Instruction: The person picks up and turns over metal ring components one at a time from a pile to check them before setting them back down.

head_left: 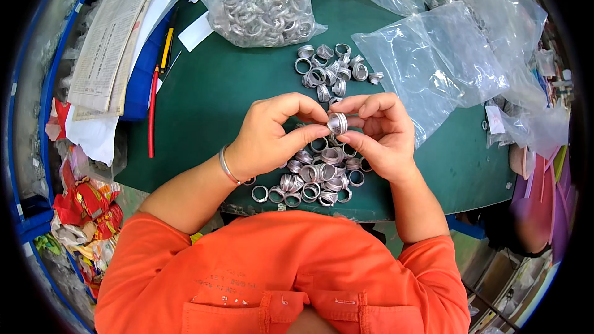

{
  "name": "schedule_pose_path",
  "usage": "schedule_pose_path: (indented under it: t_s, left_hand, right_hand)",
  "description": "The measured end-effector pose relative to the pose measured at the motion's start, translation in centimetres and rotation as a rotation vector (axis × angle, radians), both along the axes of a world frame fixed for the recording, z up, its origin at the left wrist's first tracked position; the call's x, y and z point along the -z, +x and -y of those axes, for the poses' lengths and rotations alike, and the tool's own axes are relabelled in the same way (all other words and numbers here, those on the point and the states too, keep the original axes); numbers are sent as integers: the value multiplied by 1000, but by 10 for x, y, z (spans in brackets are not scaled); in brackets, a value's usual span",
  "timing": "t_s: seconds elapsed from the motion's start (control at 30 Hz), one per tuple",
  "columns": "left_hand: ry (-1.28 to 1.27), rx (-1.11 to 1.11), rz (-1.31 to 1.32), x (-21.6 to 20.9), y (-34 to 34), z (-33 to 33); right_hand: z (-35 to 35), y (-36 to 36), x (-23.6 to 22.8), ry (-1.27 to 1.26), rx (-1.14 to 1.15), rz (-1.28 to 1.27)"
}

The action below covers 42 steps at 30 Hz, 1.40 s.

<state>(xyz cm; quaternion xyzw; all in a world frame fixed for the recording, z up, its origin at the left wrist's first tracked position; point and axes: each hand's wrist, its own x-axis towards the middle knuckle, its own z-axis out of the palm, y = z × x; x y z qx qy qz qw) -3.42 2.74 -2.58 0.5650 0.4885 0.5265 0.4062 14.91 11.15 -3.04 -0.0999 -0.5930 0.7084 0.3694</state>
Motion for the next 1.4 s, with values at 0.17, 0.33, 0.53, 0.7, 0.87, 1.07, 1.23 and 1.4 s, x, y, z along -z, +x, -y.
schedule_pose_path:
  t_s: [0.17, 0.33, 0.53, 0.7, 0.87, 1.07, 1.23, 1.4]
  left_hand:
    - [-21, -48, 32, 4, 1, 0]
    - [-116, -10, 124, 1, 1, 2]
    - [87, 32, -128, -2, -6, -2]
    - [183, 161, -403, -3, -6, -4]
    - [190, 187, -425, -4, -6, -3]
    - [150, 167, -385, -2, -6, -5]
    - [107, 182, -345, 1, -6, -6]
    - [49, 133, -285, -2, -3, -6]
  right_hand:
    - [3, 0, -2, 45, 29, 30]
    - [7, -2, -3, 263, 133, 88]
    - [-10, 3, -26, 726, 225, 380]
    - [-19, 6, -3, 742, 464, 711]
    - [-14, -5, 3, 721, 440, 846]
    - [-16, 2, 3, 340, 367, 611]
    - [-12, 5, 1, 20, 245, 523]
    - [-7, 4, 1, 9, 270, 462]
